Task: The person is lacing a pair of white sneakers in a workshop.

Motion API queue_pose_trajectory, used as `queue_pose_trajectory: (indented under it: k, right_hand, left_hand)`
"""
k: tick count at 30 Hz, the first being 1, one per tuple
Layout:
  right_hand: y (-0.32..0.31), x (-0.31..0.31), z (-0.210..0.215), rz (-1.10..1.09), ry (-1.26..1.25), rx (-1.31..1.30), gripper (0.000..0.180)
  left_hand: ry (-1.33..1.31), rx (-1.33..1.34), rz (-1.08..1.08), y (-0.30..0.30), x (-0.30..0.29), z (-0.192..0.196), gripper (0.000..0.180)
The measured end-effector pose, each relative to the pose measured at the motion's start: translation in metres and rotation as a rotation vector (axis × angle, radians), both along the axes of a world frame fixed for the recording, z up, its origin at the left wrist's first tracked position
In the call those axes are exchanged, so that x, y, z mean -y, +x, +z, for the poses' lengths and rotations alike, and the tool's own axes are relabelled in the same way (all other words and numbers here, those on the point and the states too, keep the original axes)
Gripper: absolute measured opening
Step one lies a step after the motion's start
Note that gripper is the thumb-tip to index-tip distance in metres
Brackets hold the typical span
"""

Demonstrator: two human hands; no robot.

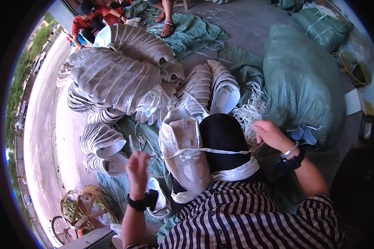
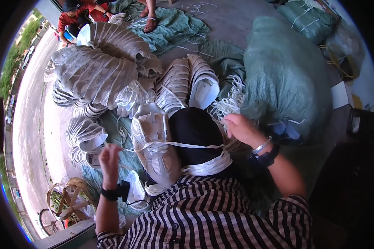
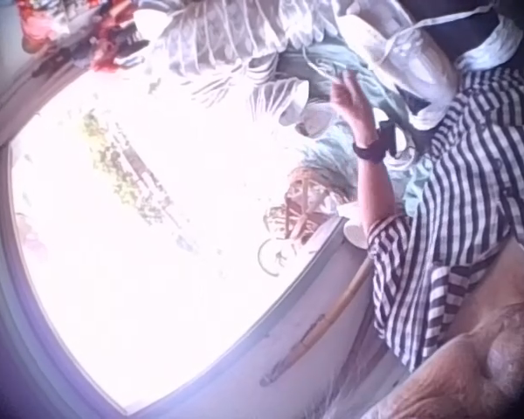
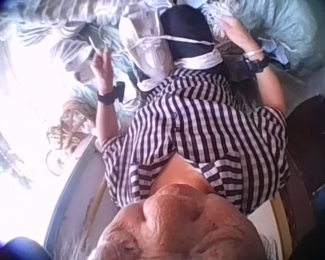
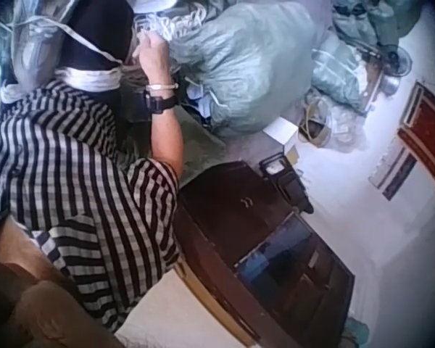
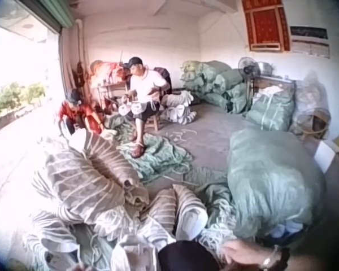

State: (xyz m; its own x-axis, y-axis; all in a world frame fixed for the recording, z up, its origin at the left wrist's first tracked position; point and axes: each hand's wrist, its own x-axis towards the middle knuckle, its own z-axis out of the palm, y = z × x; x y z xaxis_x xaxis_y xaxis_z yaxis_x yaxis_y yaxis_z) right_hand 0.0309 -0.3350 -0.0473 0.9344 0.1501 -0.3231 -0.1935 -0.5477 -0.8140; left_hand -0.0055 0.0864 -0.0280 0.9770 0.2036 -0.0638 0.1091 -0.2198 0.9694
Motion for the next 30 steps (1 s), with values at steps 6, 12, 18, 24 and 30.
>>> queue_pose_trajectory:
  k: [6, 12, 18, 24, 30]
  right_hand:
    - [0.005, -0.086, 0.026, 0.172, 0.071, 0.479, 0.008]
    - [0.006, -0.122, 0.015, 0.304, 0.138, 0.577, 0.009]
    - [0.005, -0.127, 0.015, 0.237, 0.073, 0.452, 0.007]
    - [0.006, -0.138, 0.004, 0.219, 0.01, 0.53, 0.006]
    - [0.002, -0.142, 0.006, 0.265, -0.15, 0.596, 0.007]
  left_hand:
    - [0.839, 0.414, -0.476, 0.01, 0.065, 0.027, 0.023]
    - [0.697, 0.179, -0.369, 0.007, 0.074, 0.014, 0.01]
    - [-0.067, -0.189, -0.172, 0.013, 0.044, 0.004, 0.018]
    - [0.278, -0.16, -0.218, 0.0, 0.051, -0.001, 0.024]
    - [0.35, 0.247, -0.069, 0.001, 0.063, -0.004, 0.019]
